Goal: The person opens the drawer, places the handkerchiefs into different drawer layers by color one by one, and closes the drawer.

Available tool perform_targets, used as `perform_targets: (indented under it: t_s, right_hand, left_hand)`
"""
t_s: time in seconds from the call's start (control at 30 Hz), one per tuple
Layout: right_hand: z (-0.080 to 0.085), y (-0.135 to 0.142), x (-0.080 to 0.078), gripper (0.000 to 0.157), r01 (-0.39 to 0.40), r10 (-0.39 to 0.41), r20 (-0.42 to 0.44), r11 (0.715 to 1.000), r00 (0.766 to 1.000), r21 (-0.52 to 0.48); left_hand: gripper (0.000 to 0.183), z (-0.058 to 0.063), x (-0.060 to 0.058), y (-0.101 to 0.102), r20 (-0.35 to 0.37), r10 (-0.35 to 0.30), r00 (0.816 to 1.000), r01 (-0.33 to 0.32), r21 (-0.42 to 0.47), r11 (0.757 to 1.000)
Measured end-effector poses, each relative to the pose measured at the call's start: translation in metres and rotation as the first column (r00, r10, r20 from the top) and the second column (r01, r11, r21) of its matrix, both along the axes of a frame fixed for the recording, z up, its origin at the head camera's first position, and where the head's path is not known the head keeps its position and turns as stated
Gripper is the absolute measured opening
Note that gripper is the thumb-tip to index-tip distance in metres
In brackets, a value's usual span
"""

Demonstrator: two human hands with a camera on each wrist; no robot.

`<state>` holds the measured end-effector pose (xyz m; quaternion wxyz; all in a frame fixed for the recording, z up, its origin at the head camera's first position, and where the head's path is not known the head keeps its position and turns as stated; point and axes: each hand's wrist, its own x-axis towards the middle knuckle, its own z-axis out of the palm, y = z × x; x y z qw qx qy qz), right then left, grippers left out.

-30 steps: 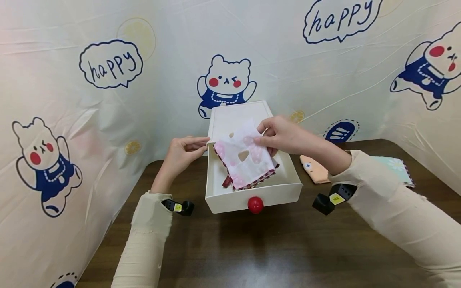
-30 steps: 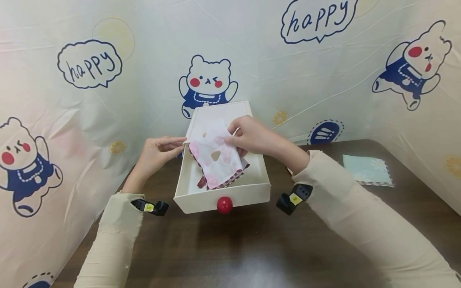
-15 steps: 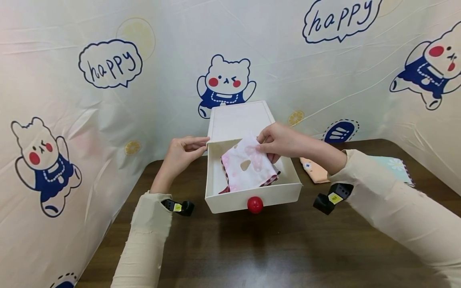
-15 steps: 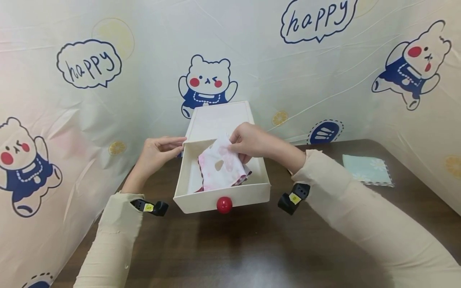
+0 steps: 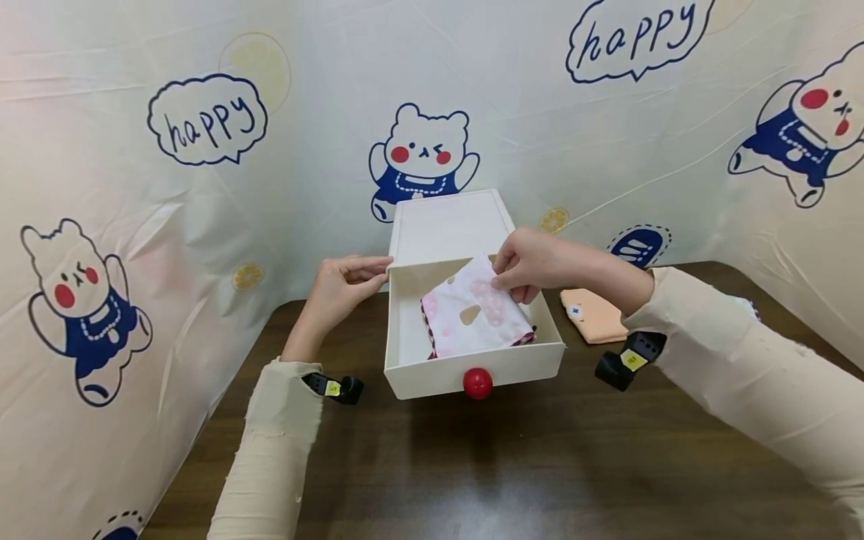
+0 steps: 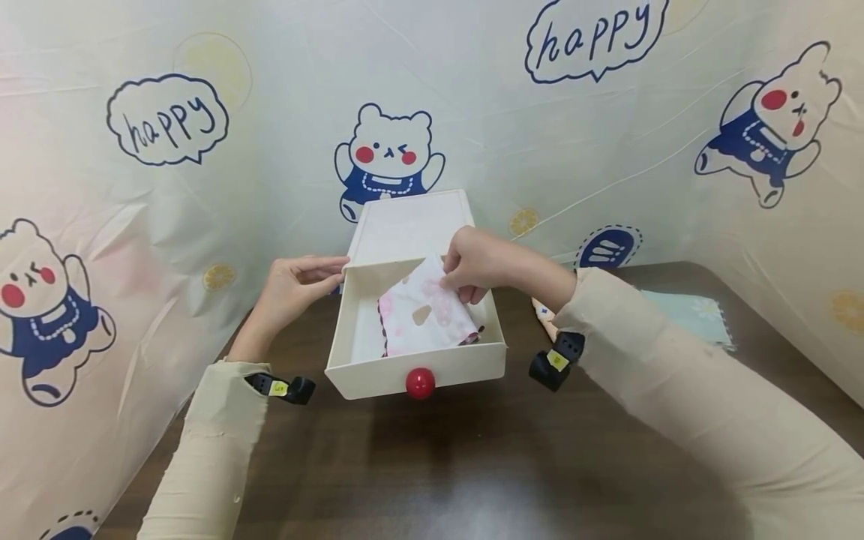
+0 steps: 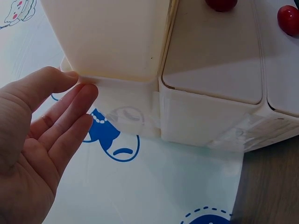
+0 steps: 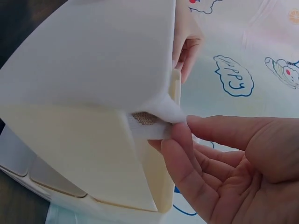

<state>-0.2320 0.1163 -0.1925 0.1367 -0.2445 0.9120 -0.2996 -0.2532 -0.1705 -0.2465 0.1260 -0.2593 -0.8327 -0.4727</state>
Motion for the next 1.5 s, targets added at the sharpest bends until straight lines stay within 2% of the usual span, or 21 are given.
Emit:
perform_targets:
  t_s: [0.27, 0.47, 0.87, 1.23, 1.5]
  right_hand:
    - [0.000, 0.001, -0.003, 0.017, 0.028, -0.028, 0.006, 0.999, 1.000, 0.026]
    - [0.000, 0.005, -0.004, 0.017, 0.028, -0.028, 0.026, 0.999, 0.999, 0.019]
    - [0.005, 0.009, -0.001, 0.019, 0.019, -0.019, 0.009, 0.999, 1.000, 0.031]
    - [0.016, 0.014, 0.008, 0.019, 0.031, -0.031, -0.027, 1.000, 0.999, 0.002]
    - [0.028, 0.018, 0.025, 0.021, 0.010, -0.010, -0.050, 1.000, 0.999, -0.003]
  left_hand:
    - [0.027, 0.000, 0.001, 0.001, 0.008, 0.012, 1.000, -0.011, -0.016, 1.000]
    - [0.027, 0.001, 0.002, 0.002, 0.013, 0.013, 1.000, -0.013, -0.019, 1.000]
    - [0.027, 0.001, 0.002, 0.002, 0.010, 0.014, 1.000, -0.013, -0.021, 1.000]
    - [0.027, 0.001, 0.001, 0.002, 0.007, 0.007, 1.000, -0.007, -0.012, 1.000]
    - [0.027, -0.002, -0.001, 0.000, 0.013, -0.002, 1.000, 0.002, 0.010, 1.000]
